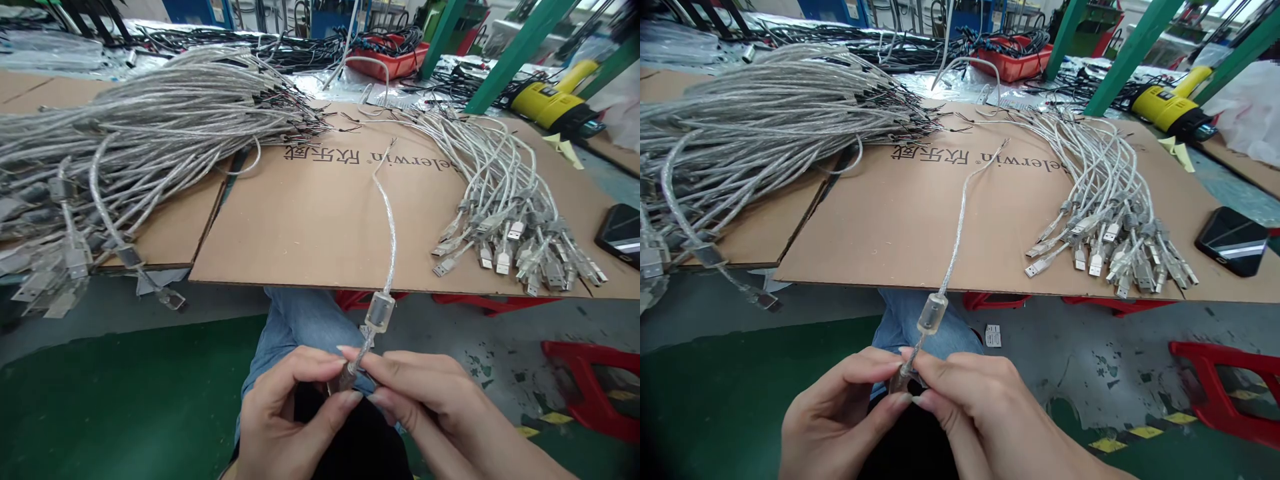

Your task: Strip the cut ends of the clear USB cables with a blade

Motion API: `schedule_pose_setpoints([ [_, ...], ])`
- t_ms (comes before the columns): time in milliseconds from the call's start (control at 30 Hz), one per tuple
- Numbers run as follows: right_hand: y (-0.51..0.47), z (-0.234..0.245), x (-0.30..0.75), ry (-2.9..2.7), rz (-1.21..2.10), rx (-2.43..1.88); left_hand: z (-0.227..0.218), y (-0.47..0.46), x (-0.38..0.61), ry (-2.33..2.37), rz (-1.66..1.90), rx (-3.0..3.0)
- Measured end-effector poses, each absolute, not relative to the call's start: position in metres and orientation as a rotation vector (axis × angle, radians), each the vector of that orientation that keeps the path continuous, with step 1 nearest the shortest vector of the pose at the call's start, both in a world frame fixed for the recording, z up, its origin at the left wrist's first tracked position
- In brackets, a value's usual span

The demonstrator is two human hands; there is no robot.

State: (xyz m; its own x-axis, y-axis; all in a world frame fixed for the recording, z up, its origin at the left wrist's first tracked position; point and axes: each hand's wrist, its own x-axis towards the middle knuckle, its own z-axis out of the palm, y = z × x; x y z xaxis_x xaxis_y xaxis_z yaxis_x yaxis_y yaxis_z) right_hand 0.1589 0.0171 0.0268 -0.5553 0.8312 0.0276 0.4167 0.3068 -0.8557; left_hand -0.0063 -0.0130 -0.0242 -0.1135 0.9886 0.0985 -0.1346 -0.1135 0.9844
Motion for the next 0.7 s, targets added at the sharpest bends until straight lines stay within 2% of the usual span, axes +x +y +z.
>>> schedule_pose_setpoints([
  [333,0.031,0.04,0.16,-2.217,1.184,-1.034,-0.021,-0.014,-0.013,0.917,1.16,0.628],
  [700,0.025,0.035,0.156,-2.248,1.07,-1.115,-0.025,-0.013,-0.009,1.072,1.394,0.979],
])
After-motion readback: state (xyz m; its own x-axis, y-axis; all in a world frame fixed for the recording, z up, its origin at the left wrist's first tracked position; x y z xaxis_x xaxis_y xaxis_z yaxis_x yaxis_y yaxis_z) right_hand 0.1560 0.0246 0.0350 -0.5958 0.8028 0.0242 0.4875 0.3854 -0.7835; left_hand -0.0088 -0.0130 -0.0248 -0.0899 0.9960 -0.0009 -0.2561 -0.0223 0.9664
